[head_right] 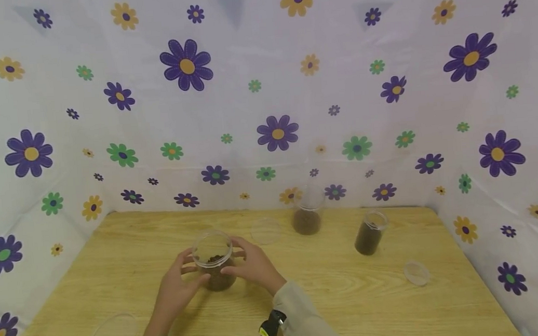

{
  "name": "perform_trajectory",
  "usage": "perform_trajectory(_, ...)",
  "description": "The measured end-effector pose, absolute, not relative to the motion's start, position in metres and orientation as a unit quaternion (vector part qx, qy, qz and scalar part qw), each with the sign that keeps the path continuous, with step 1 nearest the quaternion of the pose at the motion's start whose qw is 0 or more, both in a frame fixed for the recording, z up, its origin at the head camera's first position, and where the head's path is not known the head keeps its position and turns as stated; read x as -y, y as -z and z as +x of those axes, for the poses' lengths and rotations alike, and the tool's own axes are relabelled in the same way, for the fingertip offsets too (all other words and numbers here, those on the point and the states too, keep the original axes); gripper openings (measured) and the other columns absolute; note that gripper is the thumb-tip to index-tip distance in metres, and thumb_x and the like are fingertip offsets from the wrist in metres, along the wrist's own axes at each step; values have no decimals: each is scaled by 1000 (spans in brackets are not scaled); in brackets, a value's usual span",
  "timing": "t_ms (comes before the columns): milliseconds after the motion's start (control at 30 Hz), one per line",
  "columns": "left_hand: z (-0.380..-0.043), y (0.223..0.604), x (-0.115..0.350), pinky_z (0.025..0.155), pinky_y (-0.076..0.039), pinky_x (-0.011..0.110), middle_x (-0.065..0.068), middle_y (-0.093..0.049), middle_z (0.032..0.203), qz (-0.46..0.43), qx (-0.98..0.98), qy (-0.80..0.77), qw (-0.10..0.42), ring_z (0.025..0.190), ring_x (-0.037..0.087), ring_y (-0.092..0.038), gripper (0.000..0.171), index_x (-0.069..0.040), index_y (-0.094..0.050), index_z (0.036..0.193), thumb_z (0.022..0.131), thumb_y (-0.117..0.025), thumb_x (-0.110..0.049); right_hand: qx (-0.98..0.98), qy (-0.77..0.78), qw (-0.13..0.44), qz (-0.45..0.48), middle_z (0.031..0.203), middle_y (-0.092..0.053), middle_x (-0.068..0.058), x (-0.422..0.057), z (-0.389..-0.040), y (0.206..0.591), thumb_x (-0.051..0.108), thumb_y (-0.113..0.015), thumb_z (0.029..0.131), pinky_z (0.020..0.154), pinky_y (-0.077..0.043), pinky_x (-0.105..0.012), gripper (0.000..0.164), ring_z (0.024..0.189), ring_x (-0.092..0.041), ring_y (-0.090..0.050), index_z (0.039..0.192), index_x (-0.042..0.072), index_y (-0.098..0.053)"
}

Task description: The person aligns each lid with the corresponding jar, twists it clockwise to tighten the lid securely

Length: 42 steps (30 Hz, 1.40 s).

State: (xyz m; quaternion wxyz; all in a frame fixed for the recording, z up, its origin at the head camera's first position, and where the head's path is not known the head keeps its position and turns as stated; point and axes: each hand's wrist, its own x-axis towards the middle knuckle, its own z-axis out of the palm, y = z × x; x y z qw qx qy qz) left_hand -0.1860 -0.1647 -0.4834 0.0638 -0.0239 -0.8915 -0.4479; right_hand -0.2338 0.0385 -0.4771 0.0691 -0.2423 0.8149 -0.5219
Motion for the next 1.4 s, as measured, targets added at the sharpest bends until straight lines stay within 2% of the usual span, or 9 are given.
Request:
perform_trajectory(167,-185,488,160,85,-52,51,18,-56,128,-37,887,456,62,107,36,-61,73,-12,-40,137,75,-78,-19,-817,525,66,-229,138,-50,-10,-49,-226,480,29,-75,79,93,-48,-51,72,113,-31,-59,141,18,-40)
perform_trajectory(500,-184,491,142,76,-55,42,13,-60,119,-67,875,476,51,102,32,-63,72,-15,-44,133,72,-80,-24,-827,516,52,-216,137,-50,-14,-73,-211,480,29,-76,78,93,-47,-52,73,112,-32,-59,140,15,-40)
perform_trajectory(700,-184,493,128,78,-55,44,14,-59,123,-91,874,475,49,102,32,-63,71,-14,-44,133,72,-80,-26,-834,510,30,-211,134,-52,-16,-87,-204,482,28,-76,78,93,-47,-50,72,109,-31,-61,139,12,-41)
perform_trajectory(967,-181,492,109,80,-54,44,10,-60,120,-112,875,469,35,102,27,-63,72,-14,-43,134,73,-79,-26,-845,500,14,-189,132,-54,-15,-107,-193,481,27,-78,76,90,-49,-49,73,108,-32,-61,137,9,-41)
perform_trajectory(1200,-177,491,95,80,-53,45,9,-58,123,-133,870,474,19,105,27,-61,70,-19,-42,135,75,-78,-26,-850,500,11,-167,130,-55,-14,-122,-186,480,26,-79,75,90,-48,-50,71,107,-33,-61,135,13,-44)
perform_trajectory(1400,-173,490,83,82,-53,46,11,-57,123,-170,870,463,28,104,28,-62,71,-14,-40,136,76,-77,-25,-855,494,10,-159,129,-56,-14,-136,-180,481,25,-79,74,91,-47,-52,72,109,-35,-60,135,10,-43)
